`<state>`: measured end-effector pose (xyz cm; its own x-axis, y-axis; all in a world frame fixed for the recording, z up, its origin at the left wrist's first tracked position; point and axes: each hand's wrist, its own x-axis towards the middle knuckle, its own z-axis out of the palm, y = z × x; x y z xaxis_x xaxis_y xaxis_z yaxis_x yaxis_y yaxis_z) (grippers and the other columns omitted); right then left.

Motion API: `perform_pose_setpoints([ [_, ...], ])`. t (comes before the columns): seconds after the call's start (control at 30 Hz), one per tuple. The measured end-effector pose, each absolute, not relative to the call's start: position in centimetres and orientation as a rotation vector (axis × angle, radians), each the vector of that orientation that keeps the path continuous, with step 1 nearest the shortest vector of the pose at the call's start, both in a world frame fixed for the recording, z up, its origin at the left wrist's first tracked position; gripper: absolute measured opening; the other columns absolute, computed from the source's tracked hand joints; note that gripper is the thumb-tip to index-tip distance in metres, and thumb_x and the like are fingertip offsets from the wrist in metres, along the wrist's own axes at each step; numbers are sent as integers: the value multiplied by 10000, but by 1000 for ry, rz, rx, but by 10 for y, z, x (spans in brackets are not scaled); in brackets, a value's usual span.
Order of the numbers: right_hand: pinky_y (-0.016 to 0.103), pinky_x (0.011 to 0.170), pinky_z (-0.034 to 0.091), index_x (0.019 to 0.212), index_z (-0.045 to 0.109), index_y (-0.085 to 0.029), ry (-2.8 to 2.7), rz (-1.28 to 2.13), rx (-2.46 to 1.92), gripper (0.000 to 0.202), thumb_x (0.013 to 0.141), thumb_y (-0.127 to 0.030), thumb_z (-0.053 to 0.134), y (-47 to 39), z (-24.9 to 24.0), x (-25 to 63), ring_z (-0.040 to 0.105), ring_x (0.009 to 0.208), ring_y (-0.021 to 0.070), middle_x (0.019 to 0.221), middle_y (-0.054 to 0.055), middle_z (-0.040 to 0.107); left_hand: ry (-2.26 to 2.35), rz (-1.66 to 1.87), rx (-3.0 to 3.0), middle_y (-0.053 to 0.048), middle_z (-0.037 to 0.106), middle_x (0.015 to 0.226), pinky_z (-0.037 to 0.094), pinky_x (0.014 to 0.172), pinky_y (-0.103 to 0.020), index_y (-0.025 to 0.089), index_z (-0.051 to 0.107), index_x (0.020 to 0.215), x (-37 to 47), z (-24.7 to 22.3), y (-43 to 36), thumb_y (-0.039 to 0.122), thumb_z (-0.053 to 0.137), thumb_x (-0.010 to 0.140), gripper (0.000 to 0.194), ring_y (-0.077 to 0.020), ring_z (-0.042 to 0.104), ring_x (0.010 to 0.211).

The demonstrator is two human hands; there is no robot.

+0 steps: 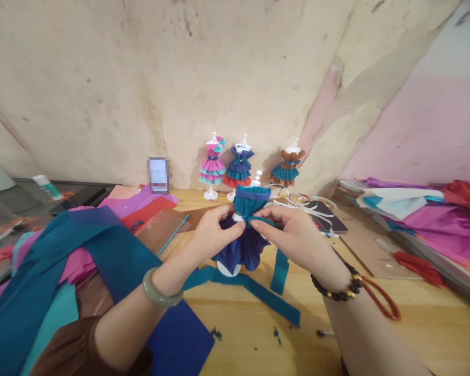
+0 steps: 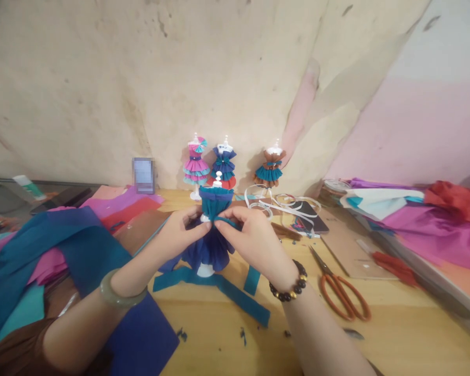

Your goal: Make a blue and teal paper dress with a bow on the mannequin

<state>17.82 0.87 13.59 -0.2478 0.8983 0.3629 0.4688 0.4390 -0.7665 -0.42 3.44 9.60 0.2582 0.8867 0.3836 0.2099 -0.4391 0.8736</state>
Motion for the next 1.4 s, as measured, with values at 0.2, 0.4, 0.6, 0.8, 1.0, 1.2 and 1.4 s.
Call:
perform_pose_setpoints([
  [0.2,283,624,486,827,704,-189,-1907,667,-1169,170,852,-300,578,10,133,178,630,686,173,773,29,716,995,1218,1833,-29,672,772,499,766,-309,155,662,852,-4,95,35,309,638,793,166,-210,632,816],
  [0.4,274,532,461,785,644,-195,-1787,718,-1221,135,817,-327,634,13,126,176,603,582,161,671,14,675,977,1212,1827,-36,692,817,501,794,-317,163,673,884,-4,94,36,313,642,796,177,-210,638,827],
  [0.6,274,554,462,766,652,-189,-1781,675,-1221,109,803,-292,651,14,127,177,614,607,159,679,10,678,930,1174,1833,-51,713,914,499,846,-331,159,670,967,-3,96,36,307,617,819,216,-215,651,879],
  [0.8,273,556,443,752,655,-185,-1798,610,-1246,163,805,-338,672,15,127,178,600,602,153,665,5,674,930,1171,1844,-73,720,973,498,867,-341,143,671,1011,-4,98,34,302,611,834,245,-234,658,934],
  [1.0,274,570,451,756,661,-185,-1805,564,-1255,146,798,-325,673,17,127,179,610,625,158,689,13,691,902,1158,1827,-76,721,1024,498,876,-344,150,671,1067,-4,98,34,291,609,844,271,-226,657,918],
  [1.2,267,542,467,759,653,-187,-1786,621,-1248,114,796,-296,651,14,129,177,616,588,155,685,14,692,890,1150,1786,-80,719,1026,499,861,-337,158,675,1090,-5,98,34,395,606,864,334,-231,654,933],
  [1.4,257,538,454,740,640,-189,-1781,606,-1251,79,786,-252,649,13,130,175,594,579,139,664,-3,666,967,1202,1733,-77,709,945,509,810,-334,149,672,1004,-2,97,34,438,663,816,344,-233,650,890],
])
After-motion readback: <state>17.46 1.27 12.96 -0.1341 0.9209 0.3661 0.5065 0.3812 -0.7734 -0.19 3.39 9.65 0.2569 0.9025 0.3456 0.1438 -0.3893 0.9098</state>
